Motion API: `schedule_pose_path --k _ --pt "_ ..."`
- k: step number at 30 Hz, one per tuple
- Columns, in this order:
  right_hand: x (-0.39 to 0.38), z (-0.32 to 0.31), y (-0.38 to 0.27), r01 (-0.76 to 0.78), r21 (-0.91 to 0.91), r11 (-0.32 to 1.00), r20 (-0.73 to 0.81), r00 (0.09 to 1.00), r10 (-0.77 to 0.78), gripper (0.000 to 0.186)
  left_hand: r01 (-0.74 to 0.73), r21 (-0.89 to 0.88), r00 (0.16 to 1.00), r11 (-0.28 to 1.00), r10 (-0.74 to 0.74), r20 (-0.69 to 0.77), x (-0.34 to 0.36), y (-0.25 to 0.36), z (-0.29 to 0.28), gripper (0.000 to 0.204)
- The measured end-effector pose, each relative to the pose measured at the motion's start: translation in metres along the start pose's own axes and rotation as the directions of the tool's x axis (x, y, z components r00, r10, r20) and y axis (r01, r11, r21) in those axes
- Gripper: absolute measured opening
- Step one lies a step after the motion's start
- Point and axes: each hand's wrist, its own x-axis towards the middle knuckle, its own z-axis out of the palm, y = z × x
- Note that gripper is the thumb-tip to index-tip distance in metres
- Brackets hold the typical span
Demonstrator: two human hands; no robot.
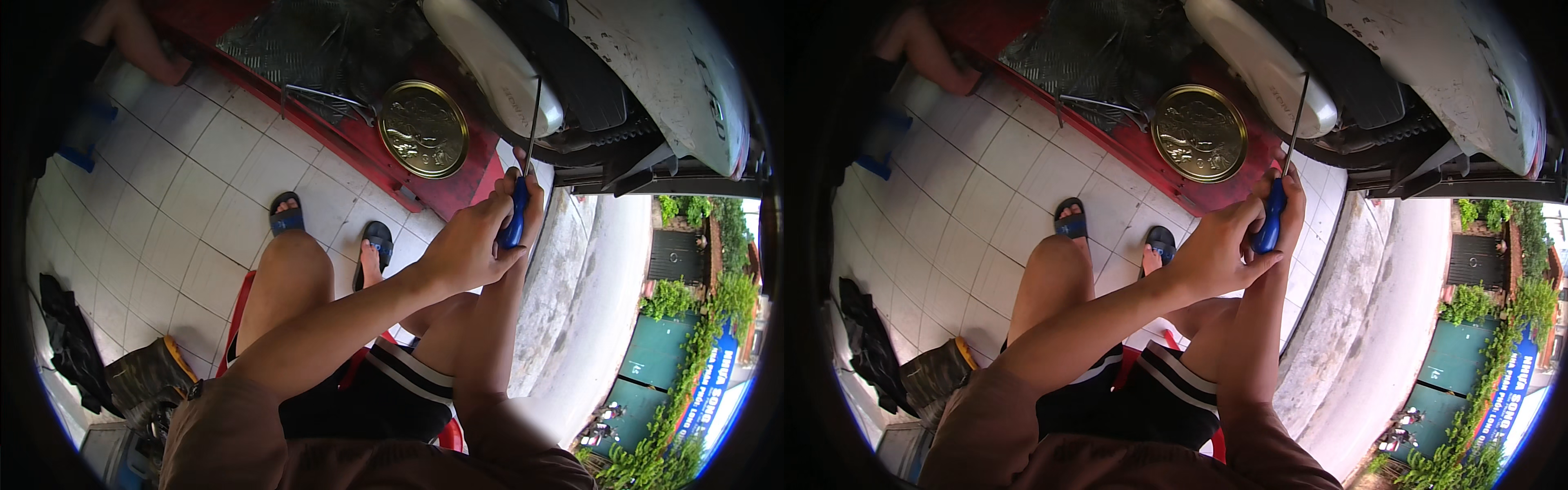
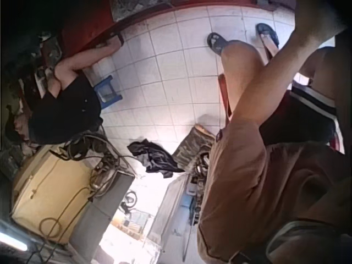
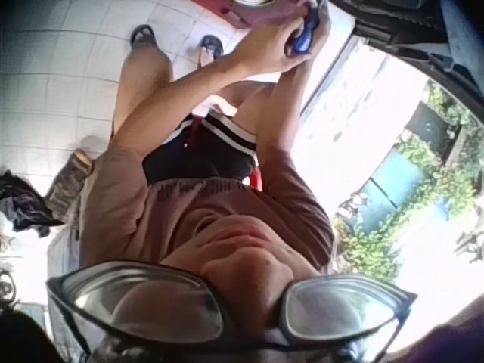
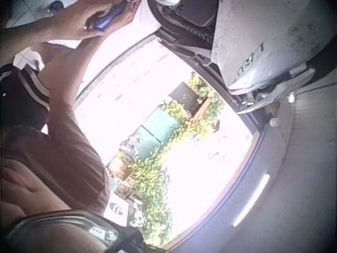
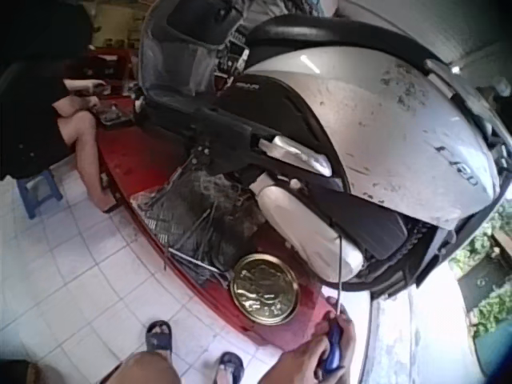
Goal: The person uses a screwdriver to tighten screws on the side panel of a white scooter. The person is seated on a red stool in a workshop environment, manipulating the tool with both hands to secure the vehicle's bodywork.
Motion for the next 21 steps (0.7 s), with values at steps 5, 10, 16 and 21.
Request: schedule_pose_path --k 5,10,16,21 --pt "-0.002 0.005 0.002 0.053 -0.135 0.989 0.065 0.997 -0.044 0.058 -0.040 0.119 0.997 0.992 0.032 0.065 0.006 0.002 -0.019 0.046" --pt "0.002 0.013 0.010 0.085 -0.240 0.967 -0.024 0.995 -0.094 0.056 -0.006 0.158 0.980 0.987 -0.026 0.198 0.014 -0.003 -0.034 0.050" --pt "0.017 0.014 0.008 0.106 -0.396 0.912 -0.041 0.990 -0.133 0.051 0.010 0.135 0.984 0.991 -0.034 0.176 0.022 -0.011 -0.039 0.055" --pt "0.021 0.013 0.010 0.135 -0.394 0.909 -0.018 0.988 -0.155 0.050 0.037 0.157 0.981 0.987 -0.066 0.184 0.022 -0.011 -0.039 0.056"
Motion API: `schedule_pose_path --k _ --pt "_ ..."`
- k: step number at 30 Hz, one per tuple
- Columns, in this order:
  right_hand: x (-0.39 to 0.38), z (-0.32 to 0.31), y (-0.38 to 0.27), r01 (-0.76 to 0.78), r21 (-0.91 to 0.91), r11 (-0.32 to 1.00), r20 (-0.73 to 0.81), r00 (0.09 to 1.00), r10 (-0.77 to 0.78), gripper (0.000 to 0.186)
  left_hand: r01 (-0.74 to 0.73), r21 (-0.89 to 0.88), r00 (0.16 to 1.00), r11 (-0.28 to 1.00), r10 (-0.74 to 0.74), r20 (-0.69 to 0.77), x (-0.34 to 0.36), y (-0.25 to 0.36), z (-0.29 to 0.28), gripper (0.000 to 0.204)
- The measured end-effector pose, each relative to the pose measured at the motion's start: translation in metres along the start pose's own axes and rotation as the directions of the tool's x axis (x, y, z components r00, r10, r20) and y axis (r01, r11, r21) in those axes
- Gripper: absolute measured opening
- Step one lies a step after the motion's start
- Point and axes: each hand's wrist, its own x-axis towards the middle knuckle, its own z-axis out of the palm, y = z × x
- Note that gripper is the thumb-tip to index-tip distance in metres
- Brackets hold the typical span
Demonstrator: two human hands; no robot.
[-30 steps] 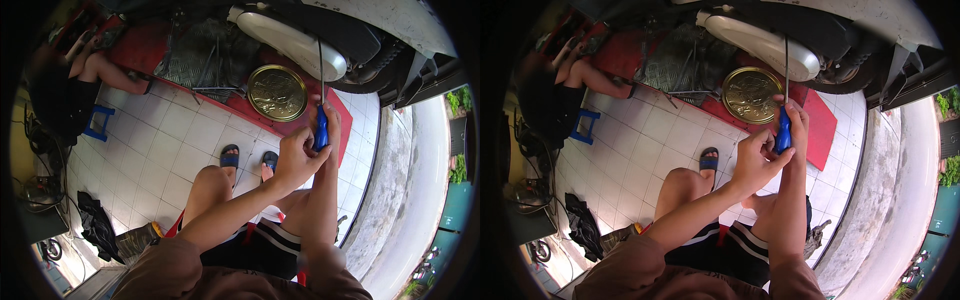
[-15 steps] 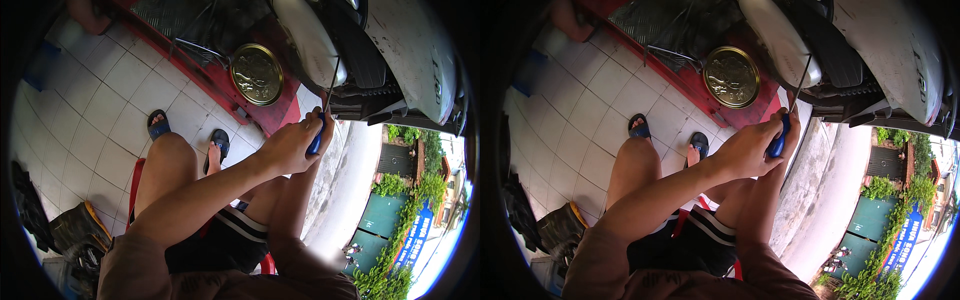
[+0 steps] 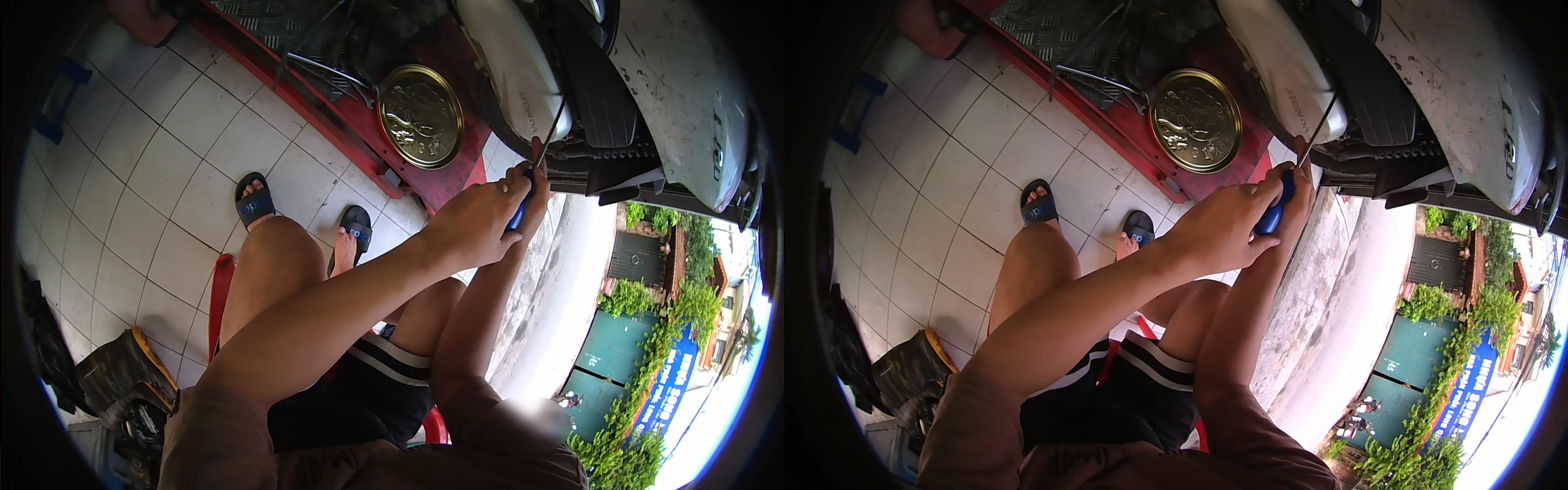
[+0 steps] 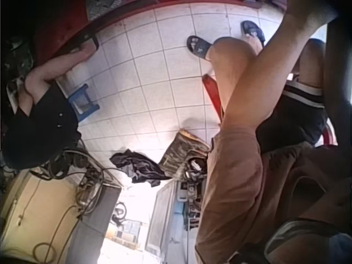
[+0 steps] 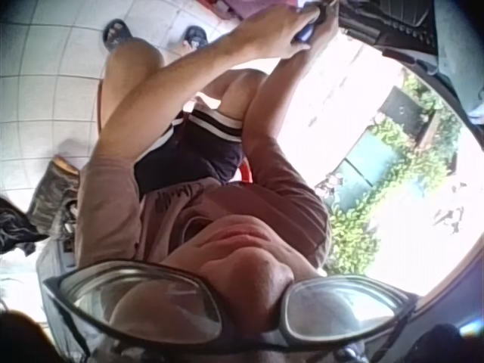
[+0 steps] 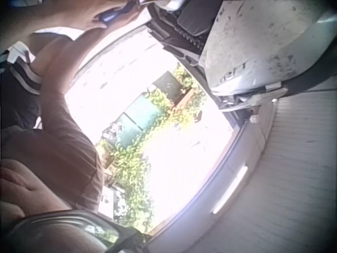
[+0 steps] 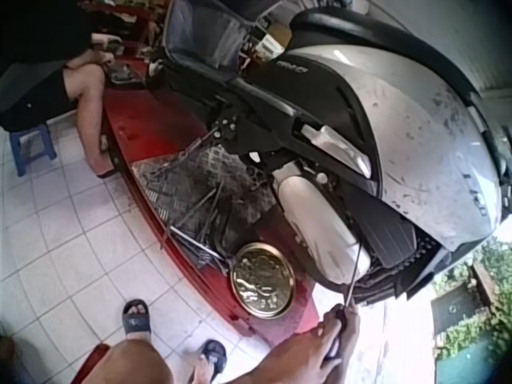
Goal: The person uses a screwdriver to tighten screws on the side panel of a white scooter. The person is seated on a red stool in a workshop environment, manipulating the tool with both hands to secure the vehicle's bodywork.
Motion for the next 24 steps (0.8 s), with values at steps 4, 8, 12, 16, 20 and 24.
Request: schedule_pose_path --k 4,8,12,16,20,24 --pt "0.002 -0.003 0.000 -0.019 0.010 1.000 -0.027 0.999 0.019 0.050 0.002 -0.020 1.000 1.000 -0.002 -0.013 0.000 -0.001 0.003 0.055" --pt "0.004 -0.005 0.000 -0.010 0.000 1.000 -0.040 0.999 0.010 0.050 0.012 -0.019 1.000 1.000 -0.012 -0.012 0.001 -0.002 0.006 0.055" --pt "0.004 -0.007 0.001 0.014 -0.011 1.000 -0.023 1.000 -0.014 0.051 0.025 -0.025 1.000 0.999 -0.025 -0.007 0.000 -0.002 0.006 0.056" --pt "0.003 -0.009 0.000 -0.010 -0.005 1.000 -0.007 1.000 0.010 0.051 0.027 -0.003 1.000 1.000 -0.026 0.015 -0.001 -0.002 0.006 0.056" --pt "0.002 -0.010 0.000 -0.016 0.012 1.000 -0.015 1.000 0.016 0.051 -0.001 0.001 1.000 1.000 0.001 0.004 -0.001 -0.003 0.008 0.055" --pt "0.003 -0.011 0.000 0.002 0.000 1.000 -0.024 1.000 -0.002 0.051 -0.012 0.014 1.000 1.000 0.012 0.005 -0.001 -0.004 0.010 0.059"
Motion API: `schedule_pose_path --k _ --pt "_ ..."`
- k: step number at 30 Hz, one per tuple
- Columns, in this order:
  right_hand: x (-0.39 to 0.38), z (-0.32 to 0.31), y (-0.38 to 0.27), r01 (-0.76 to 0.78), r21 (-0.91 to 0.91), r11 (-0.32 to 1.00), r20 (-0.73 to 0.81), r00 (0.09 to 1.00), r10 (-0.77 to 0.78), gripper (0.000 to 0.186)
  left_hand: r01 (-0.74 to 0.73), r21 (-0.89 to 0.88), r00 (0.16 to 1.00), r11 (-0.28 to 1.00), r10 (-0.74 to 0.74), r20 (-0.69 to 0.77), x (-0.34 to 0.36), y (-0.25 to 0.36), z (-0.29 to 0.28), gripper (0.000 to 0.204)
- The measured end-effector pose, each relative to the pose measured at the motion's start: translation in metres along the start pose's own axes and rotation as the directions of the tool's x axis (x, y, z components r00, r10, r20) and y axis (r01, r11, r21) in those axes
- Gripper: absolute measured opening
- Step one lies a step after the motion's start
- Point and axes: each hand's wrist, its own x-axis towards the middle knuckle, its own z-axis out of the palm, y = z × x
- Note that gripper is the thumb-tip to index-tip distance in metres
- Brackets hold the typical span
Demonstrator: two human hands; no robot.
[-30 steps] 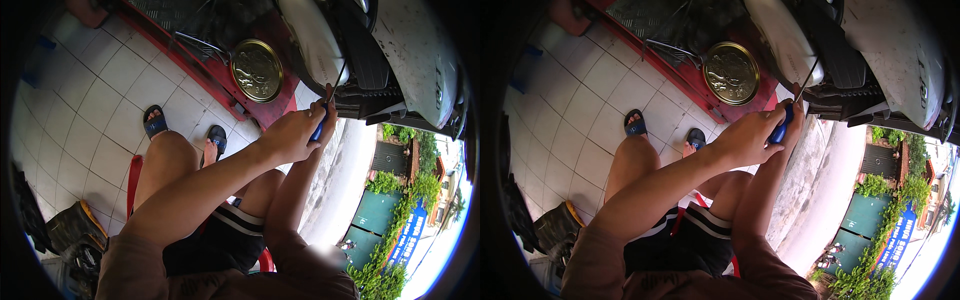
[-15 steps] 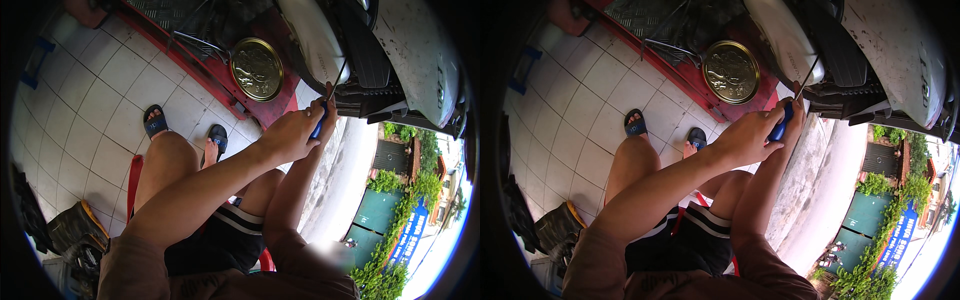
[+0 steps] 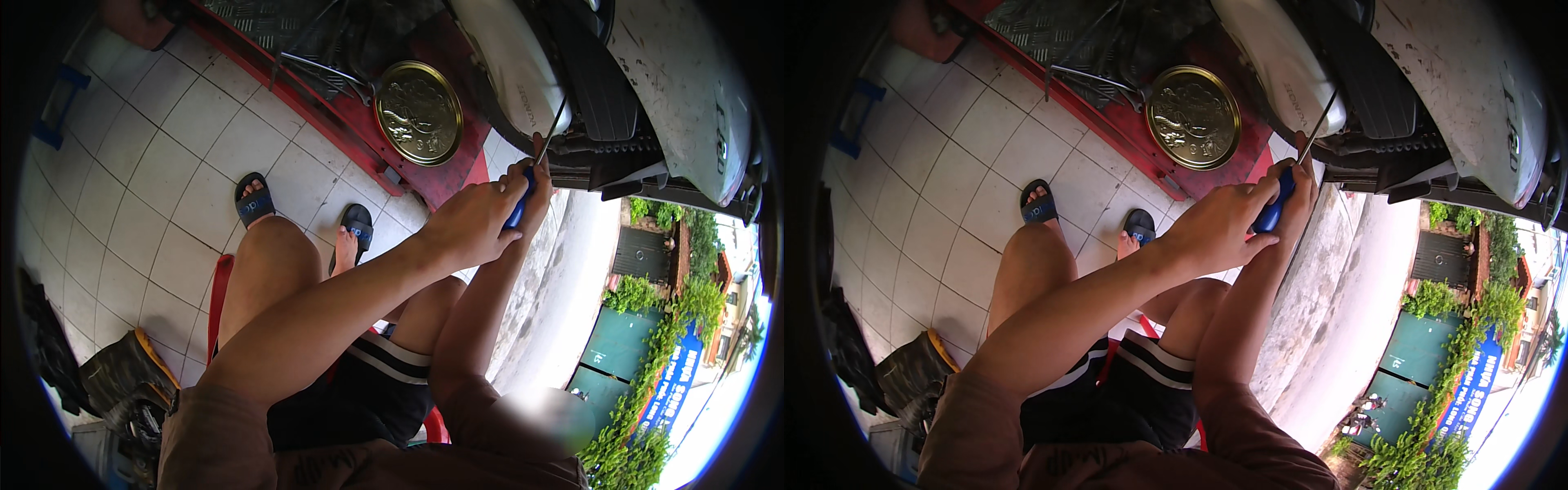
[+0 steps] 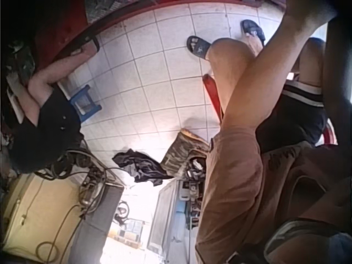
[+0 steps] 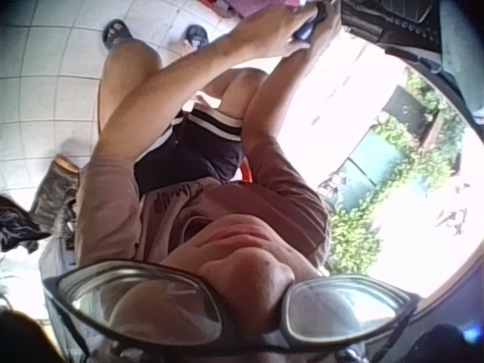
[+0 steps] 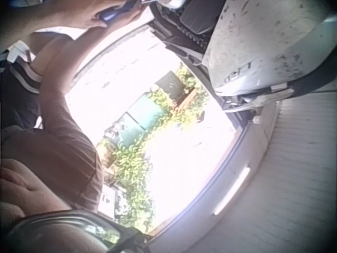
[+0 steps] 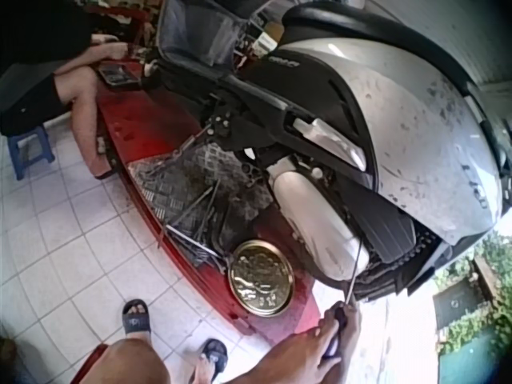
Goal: The person uses a screwdriver to tighten screws on the side panel of a white scooter. The person is seated on a red stool in a workshop environment, manipulating the tool with both hands to secure the vehicle's bodywork.
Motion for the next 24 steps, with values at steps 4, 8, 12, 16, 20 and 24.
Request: schedule_pose_path --k 4,8,12,16,20,24 --pt "0.001 0.000 0.000 -0.001 -0.065 0.998 0.002 1.000 0.001 0.050 -0.007 -0.012 1.000 1.000 0.007 -0.020 0.000 0.000 0.001 0.065" --pt "0.001 0.002 -0.001 -0.003 -0.045 0.999 0.001 1.000 0.003 0.050 0.010 -0.011 1.000 1.000 -0.010 -0.004 0.000 0.000 0.001 0.065" --pt "0.000 0.005 -0.001 -0.001 0.004 1.000 0.015 1.000 0.001 0.049 0.003 -0.008 1.000 1.000 -0.003 -0.006 0.000 -0.001 0.001 0.060" --pt "0.002 0.004 -0.002 -0.018 -0.013 1.000 -0.003 1.000 0.018 0.050 0.023 -0.094 0.999 0.995 -0.025 -0.024 0.001 0.000 0.003 0.057" --pt "0.002 -0.002 -0.003 -0.101 0.181 0.978 0.165 0.984 0.071 0.052 -0.024 -0.300 0.990 0.954 -0.019 -0.139 -0.001 0.004 0.007 0.054" --pt "-0.011 -0.007 0.005 -0.209 0.409 0.888 0.302 0.950 0.084 0.059 0.043 -0.406 0.988 0.913 -0.099 -0.118 -0.001 0.002 0.008 0.049"
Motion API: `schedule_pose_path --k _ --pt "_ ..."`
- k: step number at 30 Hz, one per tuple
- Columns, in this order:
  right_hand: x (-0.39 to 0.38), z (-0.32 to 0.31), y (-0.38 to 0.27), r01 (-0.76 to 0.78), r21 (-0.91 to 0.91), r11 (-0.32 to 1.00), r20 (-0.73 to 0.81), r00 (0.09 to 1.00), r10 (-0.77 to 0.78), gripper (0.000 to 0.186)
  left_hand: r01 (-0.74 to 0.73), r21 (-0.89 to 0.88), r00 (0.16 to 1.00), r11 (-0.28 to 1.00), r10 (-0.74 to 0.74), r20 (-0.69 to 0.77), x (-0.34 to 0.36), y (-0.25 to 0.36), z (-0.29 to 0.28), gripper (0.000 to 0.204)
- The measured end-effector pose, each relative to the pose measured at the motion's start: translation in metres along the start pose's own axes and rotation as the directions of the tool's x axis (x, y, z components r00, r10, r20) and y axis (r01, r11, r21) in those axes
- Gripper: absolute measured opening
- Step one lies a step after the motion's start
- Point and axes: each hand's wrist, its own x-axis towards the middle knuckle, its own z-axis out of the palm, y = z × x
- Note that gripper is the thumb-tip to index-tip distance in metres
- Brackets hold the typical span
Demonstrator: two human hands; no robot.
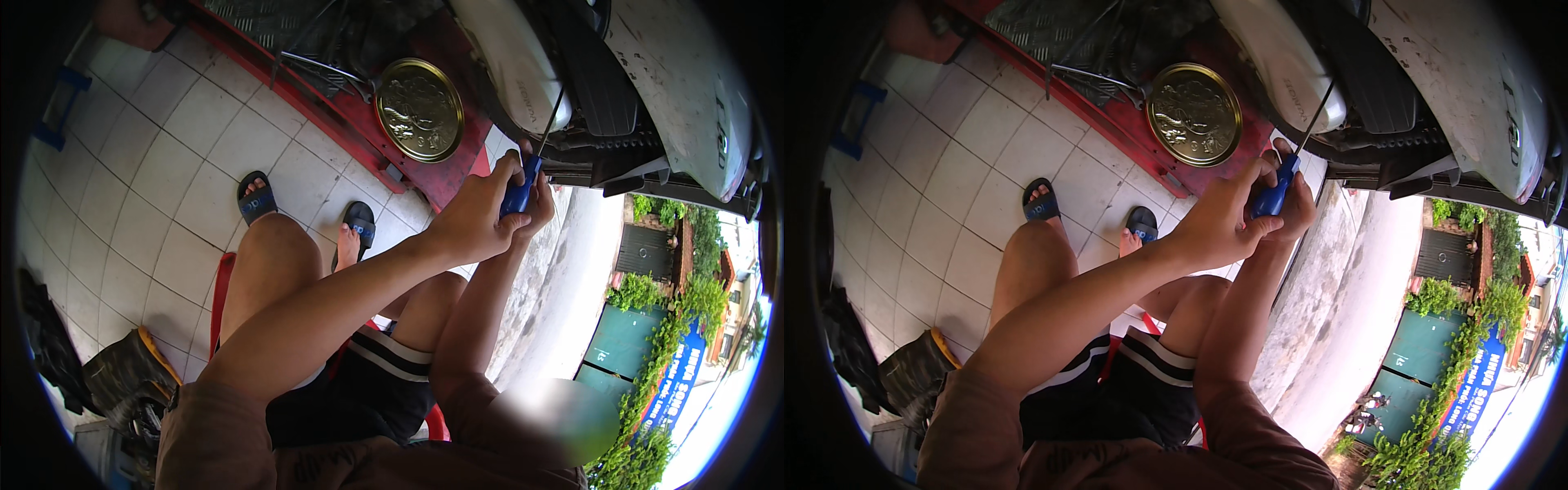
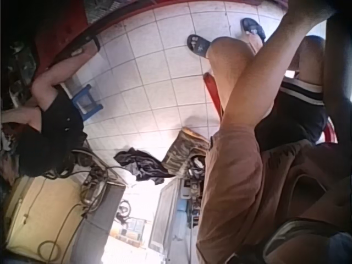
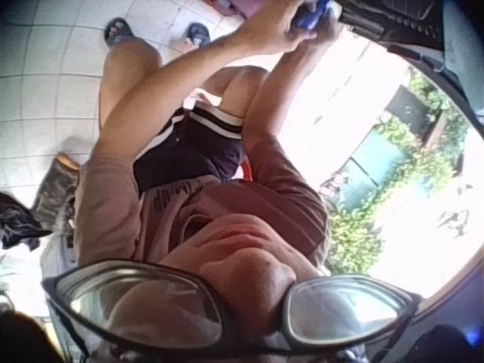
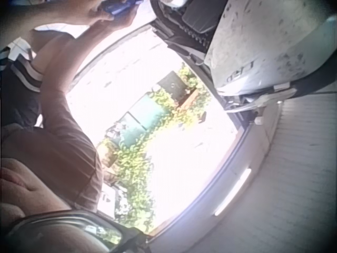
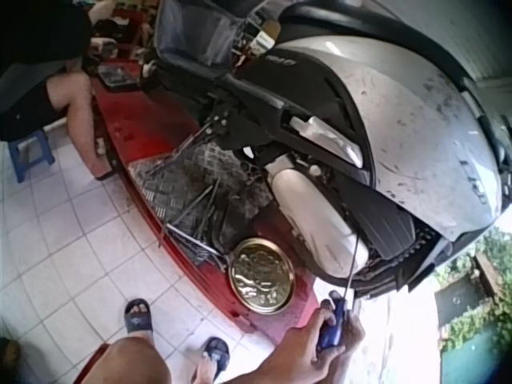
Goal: The person uses a screwdriver to tighten screws on the side panel of a white scooter. The person is seated on a red stool in a workshop environment, manipulating the tool with both hands to secure the vehicle's bodywork.
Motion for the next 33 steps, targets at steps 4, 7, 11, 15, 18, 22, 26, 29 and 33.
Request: schedule_pose_path --k 4,7,11,15,18,22,26,29,33 --pt "-0.005 -0.006 0.010 0.070 0.180 0.981 -0.015 0.998 -0.069 0.054 -0.008 -0.334 1.000 0.943 0.000 -0.024 0.005 -0.001 0.004 0.044" --pt "0.000 -0.008 0.006 0.007 0.366 0.931 0.114 0.992 -0.052 0.048 0.202 -0.636 0.979 0.744 -0.171 0.111 0.007 0.004 0.007 0.040" --pt "0.003 -0.002 -0.018 -0.140 0.237 0.961 0.248 0.966 0.079 0.041 0.048 -0.207 0.995 0.977 -0.030 0.092 0.006 0.017 -0.001 0.043" --pt "0.011 0.010 -0.041 -0.094 -0.191 0.977 0.027 0.995 0.101 0.046 -0.163 0.494 0.987 0.854 0.137 0.089 0.000 0.028 -0.013 0.047" --pt "0.016 0.018 -0.046 -0.105 -0.331 0.938 0.002 0.994 0.112 0.046 -0.095 0.509 0.995 0.856 0.062 0.082 0.001 0.033 -0.014 0.045" --pt "0.018 0.021 -0.039 -0.058 -0.264 0.963 -0.140 0.990 0.021 0.050 0.006 0.184 0.999 0.983 0.001 -0.033 0.002 0.032 -0.007 0.041" --pt "0.022 0.012 -0.026 -0.191 0.256 0.948 0.243 0.962 0.128 0.065 -0.055 -0.077 0.993 0.995 0.046 -0.113 0.004 0.026 -0.008 0.044" --pt "0.018 0.003 -0.012 -0.180 0.217 0.959 0.284 0.952 0.115 0.065 -0.053 -0.025 0.994 0.998 0.050 -0.102 0.002 0.026 -0.010 0.042" --pt "0.008 -0.004 0.000 -0.094 0.176 0.980 0.178 0.982 0.062 0.050 0.053 0.276 0.995 0.960 -0.026 -0.098 0.001 0.029 -0.014 0.041"
